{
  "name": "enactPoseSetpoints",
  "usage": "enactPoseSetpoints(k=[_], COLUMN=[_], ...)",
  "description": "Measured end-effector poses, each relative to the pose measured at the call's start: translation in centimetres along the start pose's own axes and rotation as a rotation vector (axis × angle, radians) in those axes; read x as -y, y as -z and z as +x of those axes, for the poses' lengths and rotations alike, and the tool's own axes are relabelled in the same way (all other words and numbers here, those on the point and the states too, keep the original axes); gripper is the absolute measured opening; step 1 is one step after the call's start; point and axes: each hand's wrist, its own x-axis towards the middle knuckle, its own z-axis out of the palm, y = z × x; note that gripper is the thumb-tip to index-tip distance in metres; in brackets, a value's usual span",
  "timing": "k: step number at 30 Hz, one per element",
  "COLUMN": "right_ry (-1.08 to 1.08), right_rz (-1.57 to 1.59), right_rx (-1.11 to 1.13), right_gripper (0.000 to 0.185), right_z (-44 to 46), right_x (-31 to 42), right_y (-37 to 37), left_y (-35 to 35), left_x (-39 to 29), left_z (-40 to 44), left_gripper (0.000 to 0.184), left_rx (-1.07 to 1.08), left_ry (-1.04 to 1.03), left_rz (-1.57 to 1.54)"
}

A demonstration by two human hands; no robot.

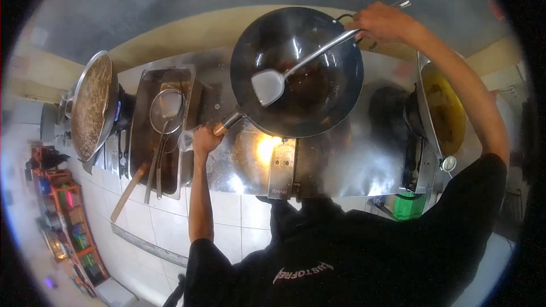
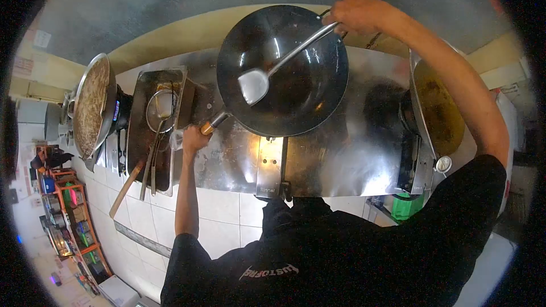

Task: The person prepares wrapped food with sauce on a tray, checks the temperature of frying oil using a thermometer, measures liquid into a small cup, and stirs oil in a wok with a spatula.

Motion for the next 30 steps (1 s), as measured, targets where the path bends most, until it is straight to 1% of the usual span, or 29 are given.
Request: enactPoseSetpoints(k=[1,2,3,5,7,8,10,12,13,15,16,18,20,21,22,24,26,27,29,30], right_ry=[0.001,-0.059,-0.122,-0.098,-0.076,-0.044,-0.013,-0.129,-0.141,-0.217,-0.219,-0.259,-0.276,-0.303,-0.303,-0.12,-0.31,-0.313,-0.283,-0.285], right_rz=[0.005,0.003,0.004,0.043,0.072,-0.02,-0.114,0.03,0.026,0.035,0.033,-0.207,-0.143,-0.081,-0.078,0.068,0.409,0.411,0.251,0.258], right_rx=[-0.006,0.008,0.025,-0.019,-0.068,0.022,0.095,-0.104,-0.109,-0.098,-0.1,0.151,0.194,0.233,0.235,0.013,0.101,0.103,-0.054,-0.057], right_gripper=[0.034,0.034,0.035,0.034,0.034,0.033,0.031,0.025,0.025,0.019,0.019,0.018,0.018,0.019,0.019,0.018,0.023,0.023,0.025,0.025], right_z=[0.0,-0.1,-0.5,-1.6,-2.8,-3.2,-3.1,-2.6,-3.0,-3.3,-3.9,-5.7,-7.5,-8.2,-8.7,-9.3,-9.1,-8.9,-8.6,-9.0], right_x=[0.2,0.5,0.9,2.5,2.9,2.8,3.9,5.2,5.2,5.1,5.0,3.8,4.5,5.1,5.6,6.9,11.3,11.9,13.1,13.1], right_y=[0.2,0.4,0.4,-0.9,0.0,0.8,0.9,-1.0,-0.8,-0.5,0.9,4.6,6.7,6.9,5.5,1.3,1.3,-0.2,-3.4,-3.1], left_y=[-0.2,-0.4,-0.4,0.1,0.2,0.1,0.0,-0.1,0.2,0.6,0.6,0.4,0.4,0.5,0.0,-0.6,-0.4,-0.4,-1.0,-1.0], left_x=[0.1,0.2,0.3,-0.1,-0.3,-0.1,0.5,-0.1,-0.3,-0.5,-0.5,-0.5,-0.8,-0.8,-0.4,0.3,0.2,0.0,0.2,0.5], left_z=[0.1,-0.2,-0.8,-0.5,-0.2,-0.5,-0.8,-0.7,-0.7,-0.9,-1.0,-1.3,-1.5,-1.6,-1.5,-1.3,-1.4,-1.5,-1.3,-1.1], left_gripper=[0.035,0.036,0.036,0.035,0.035,0.035,0.035,0.035,0.035,0.035,0.035,0.035,0.035,0.035,0.035,0.035,0.036,0.037,0.038,0.039], left_rx=[-0.002,-0.003,0.002,-0.021,-0.024,-0.009,-0.042,0.021,0.014,0.041,0.039,0.062,0.055,0.039,0.043,0.02,0.026,0.032,0.049,0.061], left_ry=[0.01,0.023,0.024,0.014,-0.018,-0.032,-0.039,0.071,0.059,0.032,0.03,0.073,0.062,0.044,0.043,-0.02,-0.013,0.0,0.004,0.012], left_rz=[-0.058,-0.117,-0.11,-0.087,-0.086,-0.085,-0.074,-0.058,-0.055,-0.074,-0.073,-0.038,-0.06,-0.08,-0.078,-0.016,-0.048,-0.081,-0.079,-0.077])
